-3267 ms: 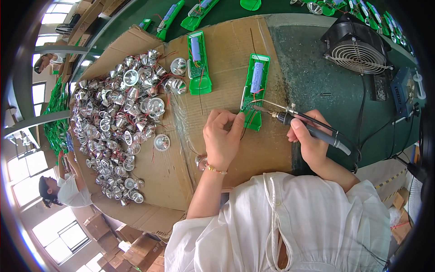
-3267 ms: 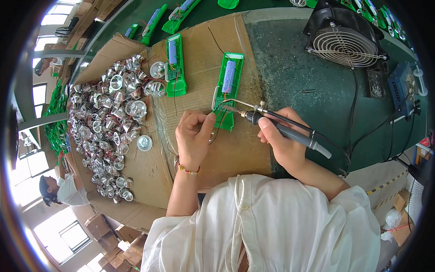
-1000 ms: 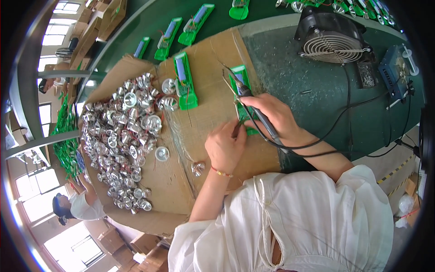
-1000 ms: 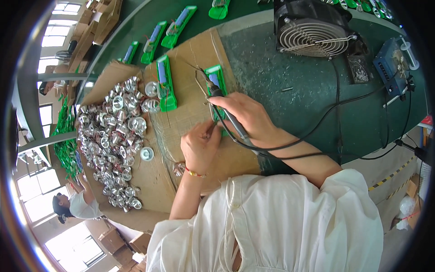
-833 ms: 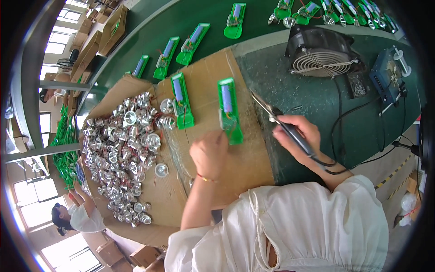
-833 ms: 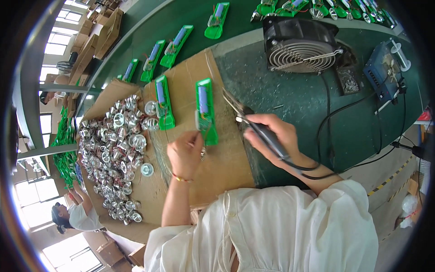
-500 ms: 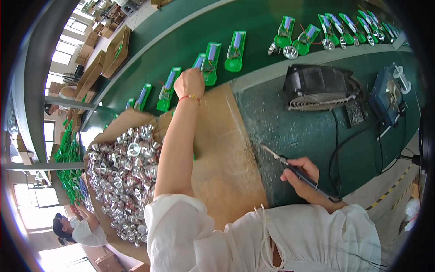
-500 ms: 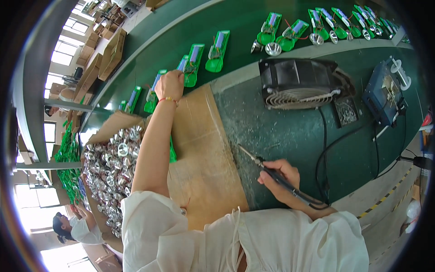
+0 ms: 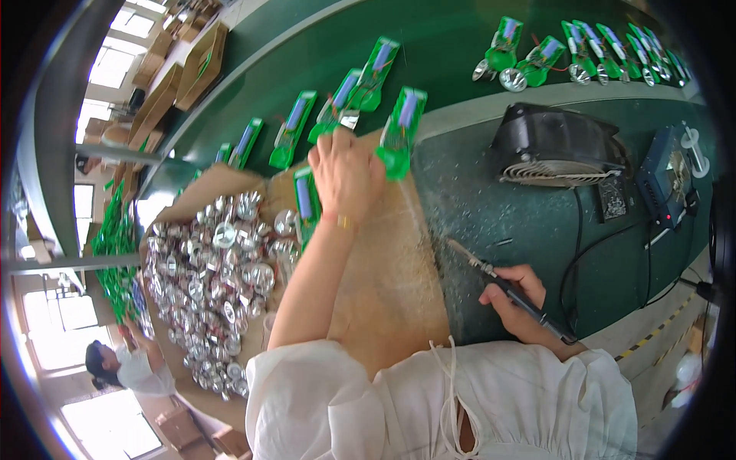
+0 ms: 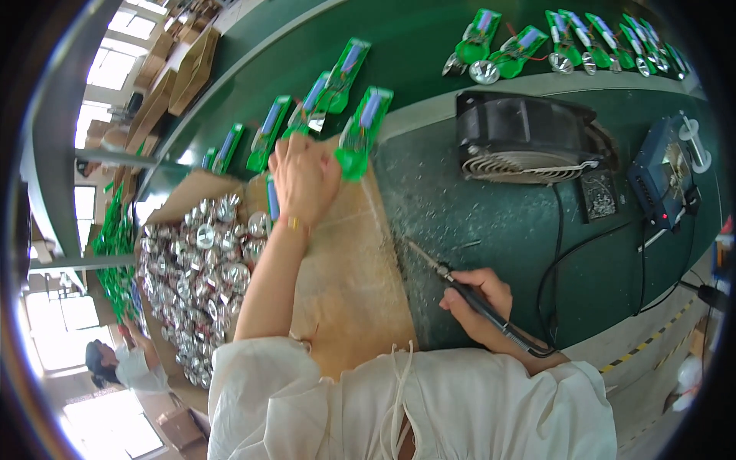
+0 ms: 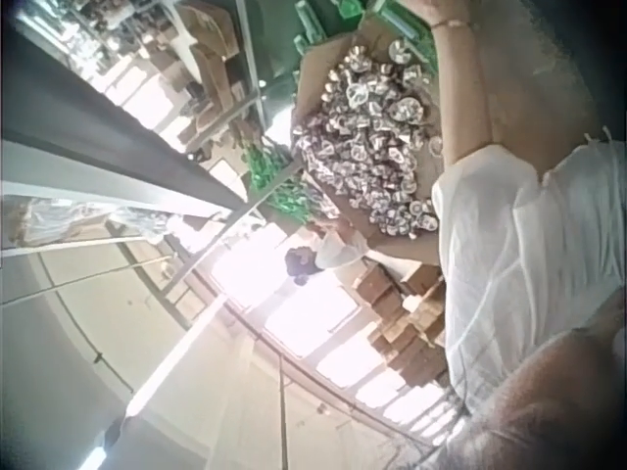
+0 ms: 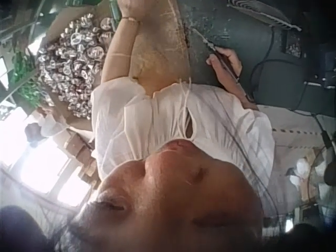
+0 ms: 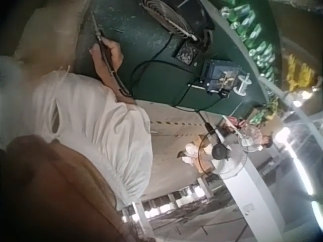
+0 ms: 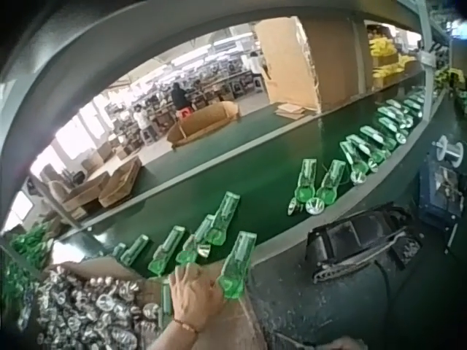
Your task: Soldering wires to electronic components on a circuit board within an LED assembly line.
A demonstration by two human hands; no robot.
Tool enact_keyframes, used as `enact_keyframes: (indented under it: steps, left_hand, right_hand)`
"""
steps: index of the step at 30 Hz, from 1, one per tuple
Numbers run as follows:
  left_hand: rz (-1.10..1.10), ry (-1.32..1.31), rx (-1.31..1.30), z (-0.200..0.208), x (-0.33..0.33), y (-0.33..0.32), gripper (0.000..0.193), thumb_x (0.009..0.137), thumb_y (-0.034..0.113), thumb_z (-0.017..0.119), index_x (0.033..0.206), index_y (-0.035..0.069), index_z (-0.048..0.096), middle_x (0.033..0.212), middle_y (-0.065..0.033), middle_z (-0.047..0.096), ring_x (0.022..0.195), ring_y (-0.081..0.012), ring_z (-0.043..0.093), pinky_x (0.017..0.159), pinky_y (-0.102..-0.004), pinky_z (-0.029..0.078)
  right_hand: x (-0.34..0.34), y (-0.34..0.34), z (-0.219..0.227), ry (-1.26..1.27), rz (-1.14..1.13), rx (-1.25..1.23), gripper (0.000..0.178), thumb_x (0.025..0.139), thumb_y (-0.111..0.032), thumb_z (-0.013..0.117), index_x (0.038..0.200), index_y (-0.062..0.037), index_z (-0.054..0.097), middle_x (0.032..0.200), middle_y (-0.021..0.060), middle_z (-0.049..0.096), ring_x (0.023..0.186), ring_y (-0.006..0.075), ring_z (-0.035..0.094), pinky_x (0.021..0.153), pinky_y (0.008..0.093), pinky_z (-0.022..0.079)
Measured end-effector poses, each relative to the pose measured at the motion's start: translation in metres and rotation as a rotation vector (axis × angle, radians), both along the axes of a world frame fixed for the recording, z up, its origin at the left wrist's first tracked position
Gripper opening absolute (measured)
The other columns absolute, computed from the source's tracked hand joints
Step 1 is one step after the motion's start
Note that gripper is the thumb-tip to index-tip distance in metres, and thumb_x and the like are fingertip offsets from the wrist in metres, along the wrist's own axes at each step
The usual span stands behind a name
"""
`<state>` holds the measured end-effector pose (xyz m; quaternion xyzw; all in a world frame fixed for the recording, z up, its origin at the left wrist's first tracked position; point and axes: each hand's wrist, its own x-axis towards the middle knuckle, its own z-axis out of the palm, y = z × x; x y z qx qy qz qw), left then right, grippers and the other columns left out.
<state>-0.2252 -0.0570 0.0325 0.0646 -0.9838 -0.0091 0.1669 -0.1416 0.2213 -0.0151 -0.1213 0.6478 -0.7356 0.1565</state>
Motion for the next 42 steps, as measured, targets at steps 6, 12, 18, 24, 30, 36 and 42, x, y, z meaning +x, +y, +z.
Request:
enact_keyframes:
  steps: [6,12,18,24,30,36,42]
  left_hand:
    - [0.181,-0.043,0.19,-0.004,0.171,0.049,0.011,0.064,0.013,0.061,0.067,0.008,0.052,0.079,-0.0082,0.048,0.082,-0.028,0.045,0.074,-0.0394,0.034]
    - [0.376,0.111,0.206,0.01,0.245,0.047,0.028,0.062,0.03,0.074,0.067,0.012,0.053,0.076,-0.0039,0.051,0.076,-0.0248,0.048,0.071,-0.0372,0.035]
    - [0.812,-0.127,0.569,-0.001,0.277,-0.005,0.028,0.069,0.03,0.069,0.068,0.003,0.063,0.058,-0.0047,0.056,0.057,-0.0242,0.053,0.06,-0.0357,0.043]
    - [0.536,0.031,1.173,-0.008,0.263,0.037,0.012,0.077,0.01,0.064,0.082,-0.001,0.066,0.069,-0.0082,0.066,0.061,-0.0108,0.061,0.056,-0.0242,0.047]
    - [0.337,0.109,0.97,-0.023,0.226,0.062,0.012,0.076,0.014,0.065,0.071,0.003,0.064,0.064,-0.0084,0.058,0.063,-0.0239,0.054,0.057,-0.0331,0.044]
    - [0.298,0.115,0.978,-0.037,0.21,0.063,0.011,0.073,0.01,0.065,0.066,0.003,0.061,0.066,-0.0081,0.056,0.062,-0.0235,0.054,0.056,-0.0333,0.043]
    - [0.288,0.088,0.97,-0.033,0.207,0.062,0.011,0.072,0.009,0.065,0.065,0.002,0.061,0.064,-0.0079,0.055,0.059,-0.0224,0.053,0.055,-0.032,0.042]
  right_hand:
    - [0.009,-0.001,0.013,0.035,0.058,0.114,0.021,0.082,-0.003,0.058,0.1,0.002,0.048,0.073,0.0094,0.061,0.066,0.0114,0.059,0.062,0.0234,0.049]
    - [0.016,0.001,0.01,0.211,0.055,0.077,0.022,0.082,-0.002,0.057,0.101,0.003,0.046,0.071,0.0088,0.059,0.062,0.0108,0.058,0.06,0.0222,0.049]
    - [0.034,0.005,0.017,0.215,0.063,0.069,0.021,0.08,0.0,0.06,0.095,0.004,0.047,0.07,0.0081,0.061,0.058,0.0109,0.06,0.054,0.0215,0.05]
    - [0.038,-0.002,0.037,0.617,0.162,0.252,0.02,0.073,-0.006,0.069,0.085,0.0041,0.057,0.067,0.0105,0.062,0.06,0.0134,0.063,0.051,0.0223,0.047]
    - [0.052,-0.02,0.029,0.257,0.247,0.113,0.019,0.078,-0.004,0.063,0.089,0.0049,0.05,0.071,0.0125,0.064,0.064,0.0138,0.064,0.056,0.0244,0.052]
    - [0.049,-0.032,0.019,0.17,0.159,0.079,0.016,0.082,-0.006,0.058,0.089,0.003,0.048,0.066,0.0121,0.061,0.056,0.013,0.06,0.051,0.0228,0.049]
    - [0.048,-0.036,0.021,0.07,0.159,0.072,0.015,0.081,-0.006,0.059,0.086,0.0025,0.048,0.065,0.011,0.06,0.056,0.0128,0.06,0.049,0.0225,0.049]
